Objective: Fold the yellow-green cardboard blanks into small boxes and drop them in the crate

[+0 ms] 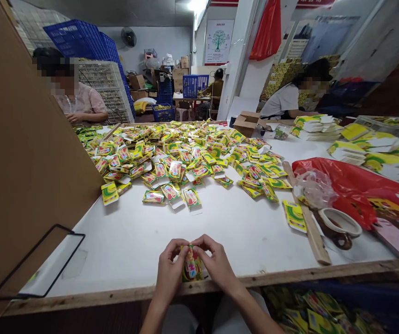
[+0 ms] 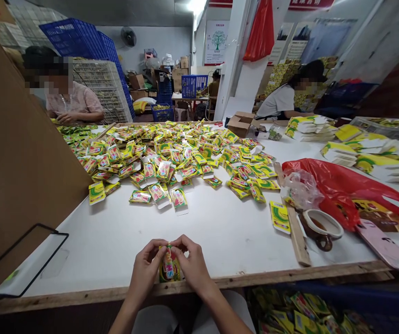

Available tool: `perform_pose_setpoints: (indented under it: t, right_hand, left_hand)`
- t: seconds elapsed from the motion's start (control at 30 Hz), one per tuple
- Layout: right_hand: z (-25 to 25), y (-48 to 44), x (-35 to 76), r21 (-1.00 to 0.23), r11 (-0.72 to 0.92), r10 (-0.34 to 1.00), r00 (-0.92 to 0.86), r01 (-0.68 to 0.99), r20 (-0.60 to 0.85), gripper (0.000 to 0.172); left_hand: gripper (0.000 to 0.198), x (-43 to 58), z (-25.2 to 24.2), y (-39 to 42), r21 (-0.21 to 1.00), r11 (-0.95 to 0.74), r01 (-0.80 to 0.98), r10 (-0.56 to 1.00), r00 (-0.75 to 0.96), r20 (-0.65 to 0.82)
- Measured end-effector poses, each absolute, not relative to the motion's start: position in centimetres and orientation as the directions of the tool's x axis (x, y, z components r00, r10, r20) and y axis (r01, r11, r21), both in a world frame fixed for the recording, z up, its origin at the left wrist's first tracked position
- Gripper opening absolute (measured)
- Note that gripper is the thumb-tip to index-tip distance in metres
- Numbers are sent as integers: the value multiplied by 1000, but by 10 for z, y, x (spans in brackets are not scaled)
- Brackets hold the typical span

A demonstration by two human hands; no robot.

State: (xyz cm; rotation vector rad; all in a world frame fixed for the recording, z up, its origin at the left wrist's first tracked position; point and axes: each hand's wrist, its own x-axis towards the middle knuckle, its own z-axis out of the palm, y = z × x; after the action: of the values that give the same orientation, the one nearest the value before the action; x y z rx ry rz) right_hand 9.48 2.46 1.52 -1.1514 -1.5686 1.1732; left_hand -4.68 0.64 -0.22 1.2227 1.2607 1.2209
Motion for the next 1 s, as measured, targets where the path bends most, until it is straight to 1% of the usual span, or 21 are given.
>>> perform_pose_setpoints:
  t: [0.07, 0.1, 0.17, 0.23, 0.3, 0.33, 0.37, 0.4, 0.43, 0.53, 0.6, 0.67, 0.73, 0.83, 0.9, 1.0]
  right_hand:
    - [25, 22, 109, -962, 144, 976, -192, 234, 99, 14]
    - [32, 20, 124, -947, 143, 979, -182, 287, 93, 15]
    - [47, 13, 167, -887, 131, 980, -194, 444, 48, 17]
    - [59, 5, 220, -759, 112, 954, -284, 641, -100, 17]
    - [65, -1, 262, -644, 80, 961, -230, 761, -152, 13]
    - [64, -2, 274, -615, 75, 965, -213, 785, -153, 13]
    - [61, -1, 278, -610, 78, 968, -207, 788, -144, 15]
    - [56, 3, 275, -622, 91, 969, -214, 778, -126, 17]
    - [49, 10, 265, -642, 109, 971, -221, 759, -97, 18]
    - [19, 45, 207, -692, 150, 981, -192, 706, 17, 23]
    - [0, 74, 163, -707, 166, 983, -172, 687, 63, 28]
    - [-14, 101, 127, -717, 146, 988, -129, 681, 79, 35]
    - [-20, 120, 106, -728, 135, 991, -97, 672, 94, 39]
    - [-14, 132, 106, -743, 160, 987, -86, 650, 137, 36]
    - [0, 129, 121, -764, 213, 976, -90, 608, 201, 33]
    - [29, 111, 146, -825, 355, 935, -170, 440, 312, 28]
  left_hand:
    - [25, -48, -1, 4, 999, 4, 54, 999, -40, -2]
    - [30, -48, -1, 3, 999, 10, 53, 999, -44, -8]
    - [36, -49, 0, 0, 1000, 8, 15, 997, -80, -7]
    - [36, -50, 0, -1, 998, -32, -52, 976, -217, 20]
    - [29, -51, -1, -1, 991, -107, -75, 904, -422, 65]
    - [24, -51, -2, -1, 990, -130, -53, 866, -493, 87]
    - [18, -50, -3, -1, 991, -133, -15, 848, -519, 106]
    - [15, -50, -4, -1, 993, -117, 34, 862, -492, 118]
    - [14, -49, -5, -1, 992, -87, 92, 900, -419, 118]
    - [13, -45, -5, -1, 960, -32, 278, 993, -101, 62]
    - [13, -42, -3, -1, 930, -42, 366, 999, 15, 40]
    - [14, -41, -1, -2, 912, -45, 408, 999, 23, 39]
    - [16, -42, 0, -1, 907, -23, 420, 999, -17, 33]
    - [19, -43, 1, 0, 918, 13, 397, 996, -91, 25]
    - [20, -43, -1, 0, 932, 26, 361, 989, -146, 29]
    - [26, -43, -4, -1, 945, 16, 327, 973, -222, 60]
